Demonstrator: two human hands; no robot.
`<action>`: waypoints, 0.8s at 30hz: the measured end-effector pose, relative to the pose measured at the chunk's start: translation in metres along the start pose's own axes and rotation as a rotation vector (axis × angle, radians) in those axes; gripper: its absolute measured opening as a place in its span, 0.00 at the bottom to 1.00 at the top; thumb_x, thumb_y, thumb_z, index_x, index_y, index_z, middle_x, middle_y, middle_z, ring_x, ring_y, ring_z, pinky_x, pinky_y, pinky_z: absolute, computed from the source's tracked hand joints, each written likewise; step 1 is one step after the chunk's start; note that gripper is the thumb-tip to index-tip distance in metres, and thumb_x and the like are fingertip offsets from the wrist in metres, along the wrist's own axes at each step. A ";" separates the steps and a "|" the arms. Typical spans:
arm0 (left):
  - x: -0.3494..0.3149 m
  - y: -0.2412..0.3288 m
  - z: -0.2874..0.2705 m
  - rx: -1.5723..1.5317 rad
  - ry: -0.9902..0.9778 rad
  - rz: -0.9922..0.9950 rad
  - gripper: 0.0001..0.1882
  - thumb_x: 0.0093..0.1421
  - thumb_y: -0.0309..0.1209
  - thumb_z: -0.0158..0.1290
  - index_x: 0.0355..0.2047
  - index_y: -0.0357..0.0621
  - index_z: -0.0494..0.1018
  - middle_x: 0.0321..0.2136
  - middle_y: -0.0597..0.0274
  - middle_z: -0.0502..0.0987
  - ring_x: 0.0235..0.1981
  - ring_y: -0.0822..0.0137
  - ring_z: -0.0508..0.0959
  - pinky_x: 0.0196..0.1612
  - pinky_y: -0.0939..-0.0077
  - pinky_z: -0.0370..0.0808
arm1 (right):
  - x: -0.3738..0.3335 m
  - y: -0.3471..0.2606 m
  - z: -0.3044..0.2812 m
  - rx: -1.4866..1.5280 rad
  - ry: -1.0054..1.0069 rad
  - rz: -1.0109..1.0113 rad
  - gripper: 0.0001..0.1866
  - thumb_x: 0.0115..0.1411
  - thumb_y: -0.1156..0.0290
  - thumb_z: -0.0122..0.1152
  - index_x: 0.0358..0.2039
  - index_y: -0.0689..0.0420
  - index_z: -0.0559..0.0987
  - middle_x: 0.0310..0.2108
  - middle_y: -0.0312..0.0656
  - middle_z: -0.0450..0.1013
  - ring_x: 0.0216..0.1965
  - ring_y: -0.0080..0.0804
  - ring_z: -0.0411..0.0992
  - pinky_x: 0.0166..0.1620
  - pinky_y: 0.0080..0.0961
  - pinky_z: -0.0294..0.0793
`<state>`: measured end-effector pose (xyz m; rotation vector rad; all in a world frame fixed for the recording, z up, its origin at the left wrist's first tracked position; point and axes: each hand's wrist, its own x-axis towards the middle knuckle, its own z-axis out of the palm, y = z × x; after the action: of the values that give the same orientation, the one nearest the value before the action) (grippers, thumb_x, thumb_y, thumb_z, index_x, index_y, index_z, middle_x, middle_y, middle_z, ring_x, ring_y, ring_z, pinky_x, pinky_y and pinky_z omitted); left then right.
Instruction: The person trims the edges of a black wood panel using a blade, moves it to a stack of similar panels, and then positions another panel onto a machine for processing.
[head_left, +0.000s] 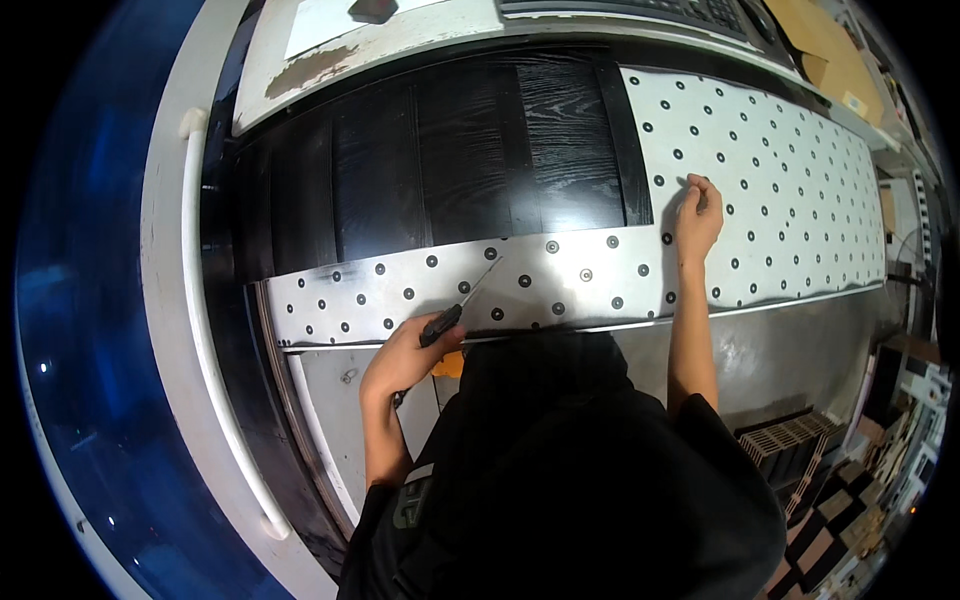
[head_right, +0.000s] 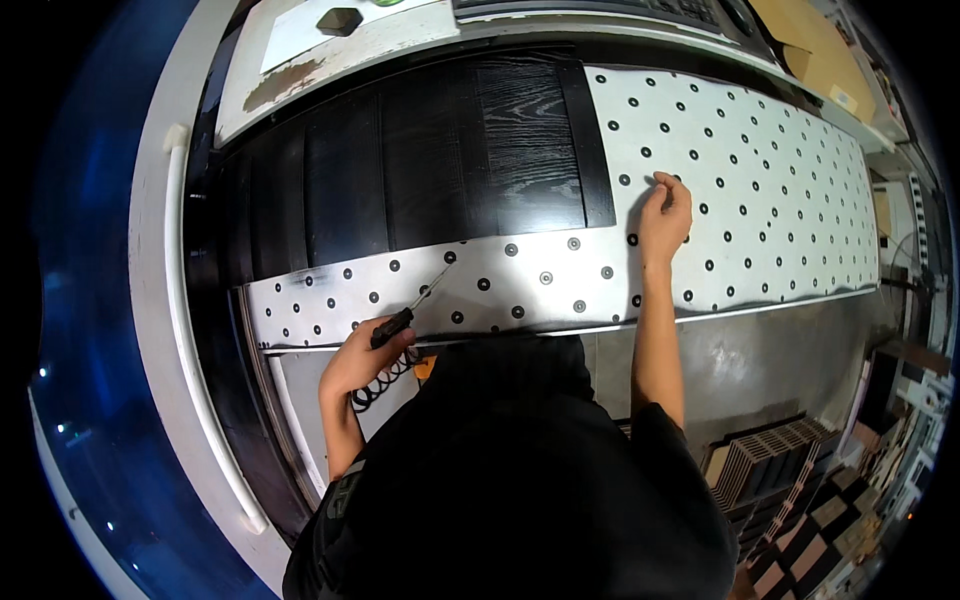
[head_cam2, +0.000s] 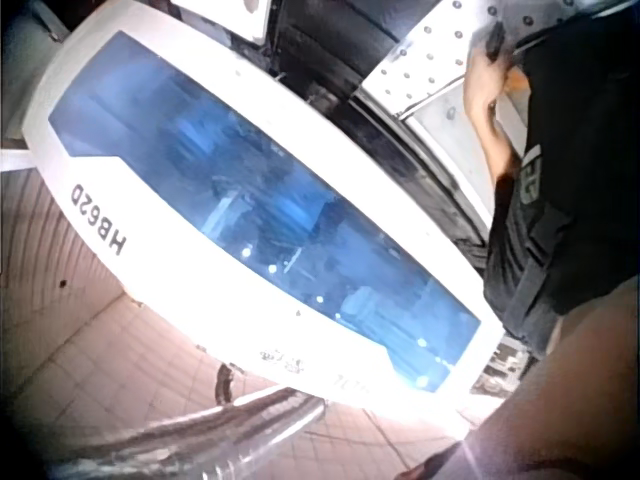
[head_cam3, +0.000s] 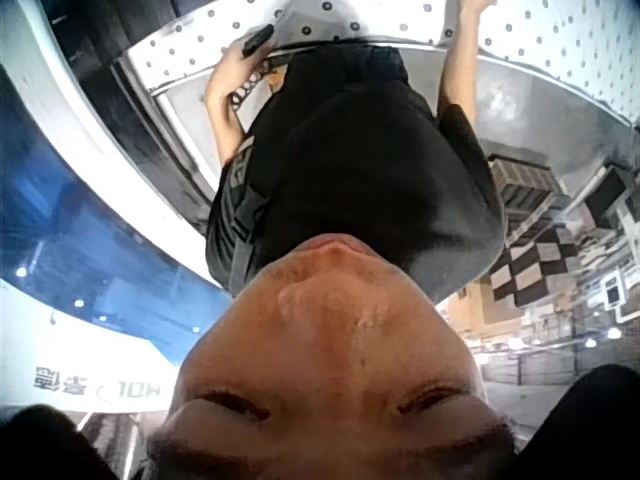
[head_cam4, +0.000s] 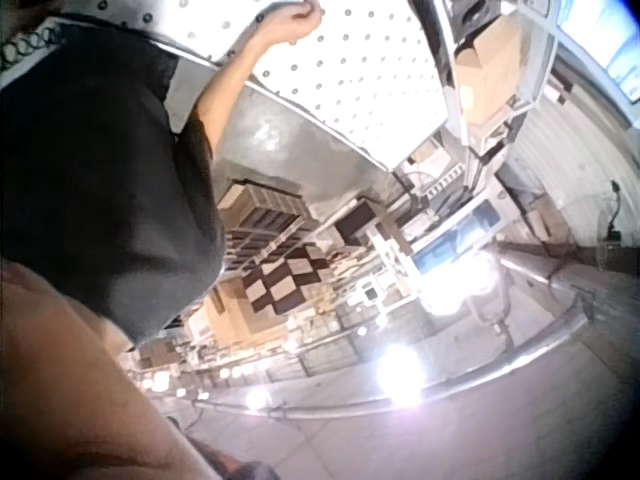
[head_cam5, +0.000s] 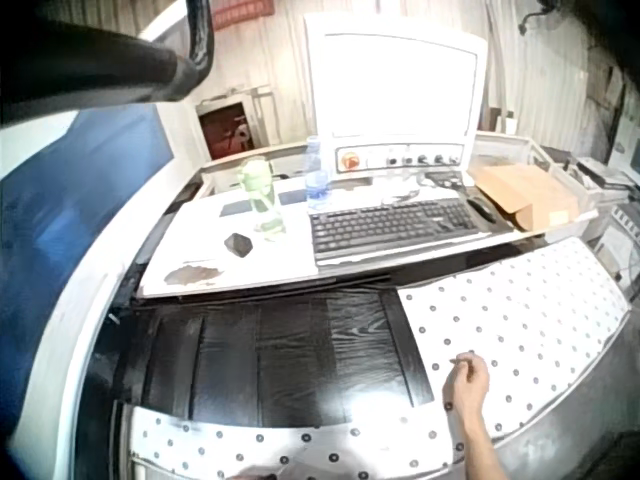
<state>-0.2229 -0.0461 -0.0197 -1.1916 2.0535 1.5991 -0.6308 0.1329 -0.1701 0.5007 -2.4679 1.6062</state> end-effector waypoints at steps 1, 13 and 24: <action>-0.002 -0.003 0.002 -0.006 0.014 -0.004 0.20 0.68 0.41 0.56 0.29 0.35 0.71 0.19 0.66 0.67 0.23 0.73 0.68 0.29 0.73 0.66 | 0.000 -0.019 0.009 -0.038 0.019 -0.182 0.10 0.61 0.79 0.56 0.41 0.61 0.82 0.43 0.47 0.79 0.46 0.43 0.77 0.49 0.33 0.75; -0.012 0.062 -0.008 0.077 0.140 0.062 0.20 0.66 0.45 0.55 0.33 0.37 0.74 0.19 0.57 0.71 0.24 0.59 0.72 0.32 0.65 0.69 | -0.089 -0.111 0.161 -0.126 -0.575 -0.573 0.31 0.58 0.62 0.67 0.62 0.51 0.72 0.68 0.76 0.50 0.70 0.73 0.49 0.71 0.62 0.47; 0.108 0.188 0.031 0.381 0.081 0.167 0.31 0.64 0.56 0.56 0.43 0.35 0.80 0.23 0.48 0.79 0.27 0.55 0.81 0.34 0.65 0.75 | -0.112 -0.093 0.093 0.033 -0.529 -0.462 0.28 0.61 0.66 0.60 0.60 0.61 0.70 0.66 0.78 0.51 0.68 0.79 0.49 0.70 0.68 0.45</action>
<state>-0.4369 -0.0558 0.0253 -0.9838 2.4240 1.1604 -0.4888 0.0360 -0.1632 1.5407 -2.3801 1.4533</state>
